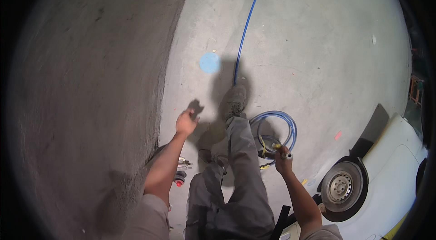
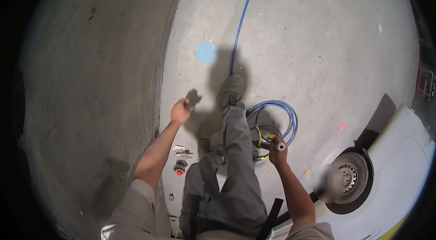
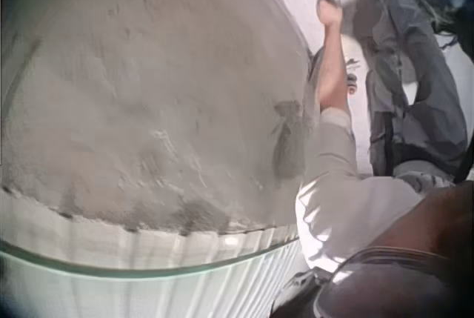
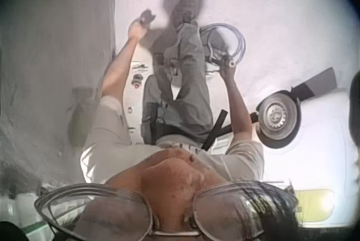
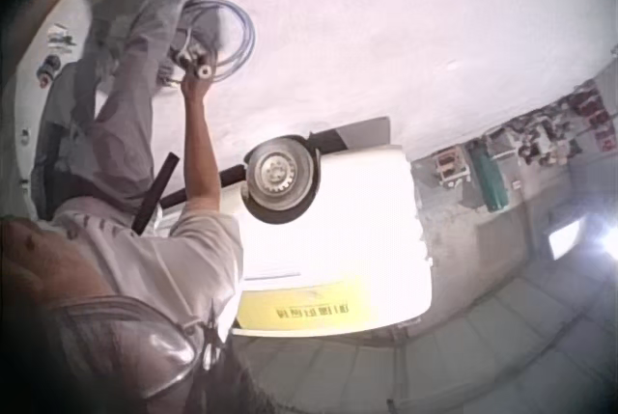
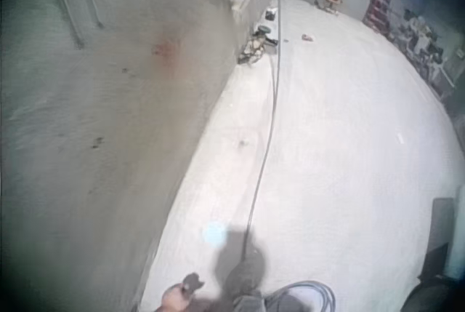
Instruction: The person attaches a sanding disc to a pneumatic sander and sands the side panel of a white van. They change sanding discs mid-task and continue sanding the same area.
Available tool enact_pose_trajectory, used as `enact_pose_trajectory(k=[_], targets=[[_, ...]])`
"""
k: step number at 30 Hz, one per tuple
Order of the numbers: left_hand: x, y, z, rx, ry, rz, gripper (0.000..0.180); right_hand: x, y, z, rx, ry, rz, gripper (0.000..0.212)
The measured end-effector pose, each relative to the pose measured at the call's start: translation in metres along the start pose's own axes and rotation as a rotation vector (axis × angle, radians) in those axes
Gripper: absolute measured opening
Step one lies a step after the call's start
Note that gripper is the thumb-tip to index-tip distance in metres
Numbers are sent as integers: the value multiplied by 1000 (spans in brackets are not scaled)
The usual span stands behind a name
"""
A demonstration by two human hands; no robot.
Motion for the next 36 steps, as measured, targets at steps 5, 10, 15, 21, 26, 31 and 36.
enact_pose_trajectory(k=[5,10,15,21,26,31,36], targets=[[200,40,-103,314,186,-56,75,20,38,-53,179,219,93,14],[289,68,-145,569,407,-92,81,24,62,-70,253,335,114,13],[290,73,-155,658,444,18,61,23,75,-66,272,440,143,8],[152,82,-111,187,110,361,60,-9,64,-16,349,449,-24,12],[24,15,-118,465,284,428,38,-68,28,36,386,376,-237,12],[-23,-58,-158,642,248,557,31,-92,-33,47,565,415,-458,12],[-9,-127,-243,739,372,544,55,-70,-125,16,592,334,-791,17]])
Point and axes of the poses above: each hand's wrist, its own x-axis towards the middle knuckle, its own y-axis out of the palm, z = x × y, the point moved 4 cm from there along x, towards the middle knuckle, and after that the axes turned 8 degrees about -x, right-handed, at the moved point
